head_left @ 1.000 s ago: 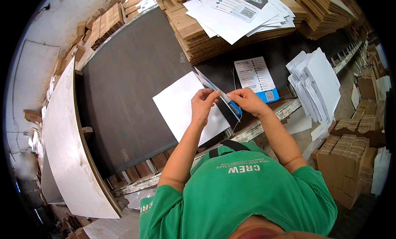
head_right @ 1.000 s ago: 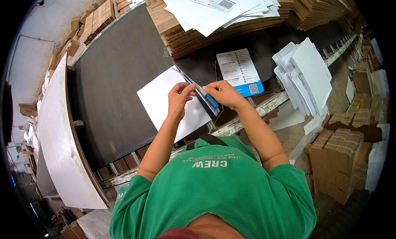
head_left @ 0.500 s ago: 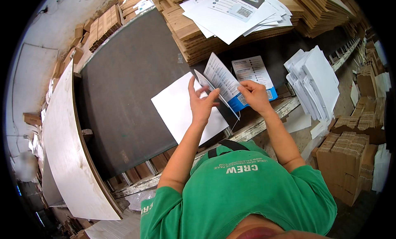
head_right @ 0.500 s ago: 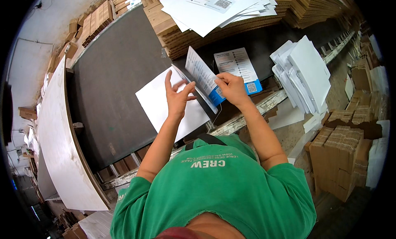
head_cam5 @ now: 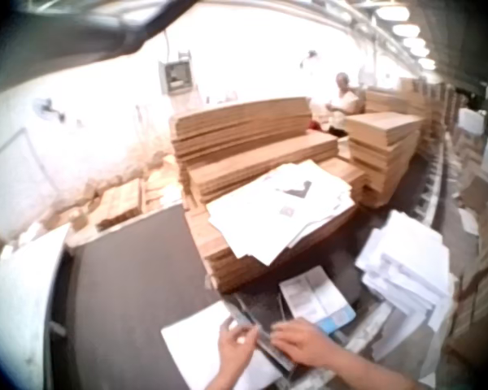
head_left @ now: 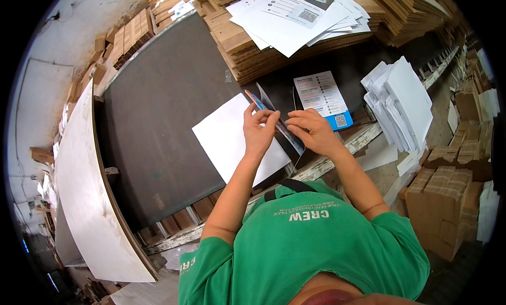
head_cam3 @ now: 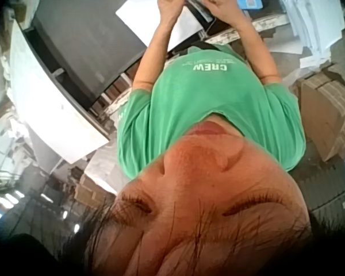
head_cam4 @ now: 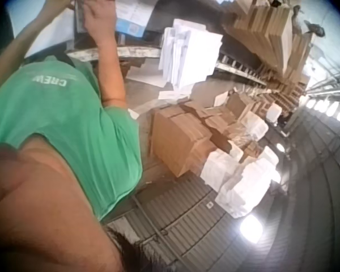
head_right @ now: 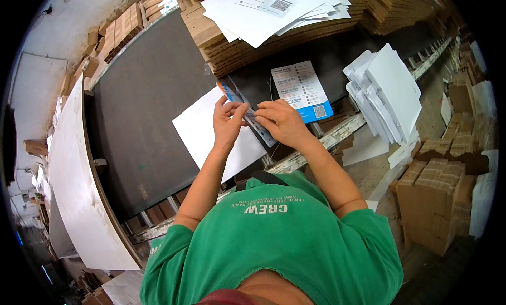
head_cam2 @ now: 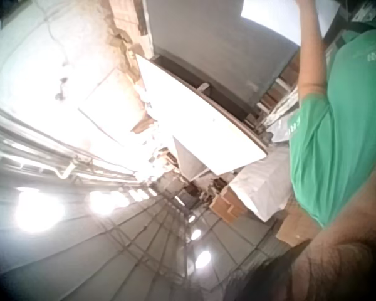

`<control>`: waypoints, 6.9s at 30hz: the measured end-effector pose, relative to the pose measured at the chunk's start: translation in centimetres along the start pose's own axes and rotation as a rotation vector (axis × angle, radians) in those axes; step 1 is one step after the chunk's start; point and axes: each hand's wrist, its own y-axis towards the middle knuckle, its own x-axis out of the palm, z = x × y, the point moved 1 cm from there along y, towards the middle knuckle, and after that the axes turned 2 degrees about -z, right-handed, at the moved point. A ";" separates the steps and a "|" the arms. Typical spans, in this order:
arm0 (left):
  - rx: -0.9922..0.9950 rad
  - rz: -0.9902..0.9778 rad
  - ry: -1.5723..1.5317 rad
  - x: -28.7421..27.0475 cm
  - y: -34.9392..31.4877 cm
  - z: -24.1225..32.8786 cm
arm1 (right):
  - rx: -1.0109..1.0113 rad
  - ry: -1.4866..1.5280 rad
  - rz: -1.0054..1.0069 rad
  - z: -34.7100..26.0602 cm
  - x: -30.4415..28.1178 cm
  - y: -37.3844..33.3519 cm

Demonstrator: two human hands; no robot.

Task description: The person sorts through a stack of printed documents on a table, folding each one and placing it into a separate pile. The person handles the papers by hand, repeatedly picking up a sheet, folding it, and stacking it. Other workers are visible in the background handling cardboard.

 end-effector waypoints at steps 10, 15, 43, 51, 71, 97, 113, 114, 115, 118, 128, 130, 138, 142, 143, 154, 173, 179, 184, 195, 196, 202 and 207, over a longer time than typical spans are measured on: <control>0.204 0.086 0.529 -1.0 0.9 -0.1 | 0.060 0.027 -0.071 0.6 1.4 -1.2; -0.106 0.046 0.024 -0.9 1.5 -0.4 | -0.169 -0.077 0.196 -2.4 0.3 -1.2; -0.185 0.377 -0.269 -17.3 -3.1 -3.6 | 0.304 -0.167 0.164 4.0 2.1 -3.8; 0.089 0.430 1.053 -12.0 -8.8 -8.7 | 0.316 -0.131 0.140 3.9 1.2 -2.9; 0.241 0.516 0.787 -10.4 -8.3 -8.1 | 0.339 -0.116 0.108 3.8 1.9 -3.3; 1.337 0.214 1.123 -5.0 -0.2 20.0 | 0.208 -0.010 0.155 3.0 1.3 -3.7; 0.769 -0.287 1.076 8.8 31.7 20.8 | 0.195 0.070 0.168 4.3 1.6 -3.6; 0.748 -0.289 1.170 10.3 32.2 19.9 | 0.215 0.075 0.163 4.4 1.4 -3.8; 0.722 -0.179 1.334 10.8 32.1 18.6 | 0.230 0.074 0.136 4.5 1.4 -3.9; 1.073 -0.115 1.207 11.1 30.8 14.1 | 0.222 0.071 0.130 4.6 1.7 -4.2; 0.394 -0.061 0.239 -1.0 7.4 6.5 | 0.155 0.003 0.072 3.2 2.1 -3.5; -0.067 -0.146 0.179 -2.5 4.4 1.4 | 0.126 -0.038 0.104 3.0 3.0 -3.6; -0.377 -0.188 -0.182 -0.5 0.7 -3.1 | 0.200 -0.037 0.050 2.4 4.8 -3.7; -0.343 -0.185 -0.225 1.8 0.1 -0.9 | 0.310 0.139 0.110 2.1 3.1 -4.6; -0.350 -0.195 -0.236 2.0 0.2 -0.9 | 0.363 0.241 0.104 2.1 2.7 -4.5; -0.343 -0.192 -0.244 1.9 0.4 -1.9 | 0.581 0.639 0.112 3.2 2.2 -3.2; -0.306 -0.229 -0.211 1.6 0.6 -1.8 | 0.798 0.908 -0.049 3.7 0.3 -1.4; -0.289 -0.248 -0.221 1.5 0.5 -2.1 | 0.843 1.019 -0.012 5.4 0.4 -1.7; -0.300 -0.255 -0.239 1.4 0.4 -2.2 | 0.795 0.953 -0.001 4.8 0.3 -1.6; -0.318 -0.232 -0.175 1.4 0.6 -2.2 | 0.769 0.795 -0.125 4.0 0.0 -1.1; -0.317 -0.232 -0.174 1.4 0.6 -2.2 | 0.766 0.811 -0.123 4.2 0.0 -1.2; -0.311 -0.253 -0.189 1.4 0.4 -2.1 | 0.769 0.818 -0.077 4.7 0.0 -1.2; -0.286 -0.288 -0.195 1.2 0.3 -2.2 | 0.774 0.804 -0.058 5.6 0.1 -1.3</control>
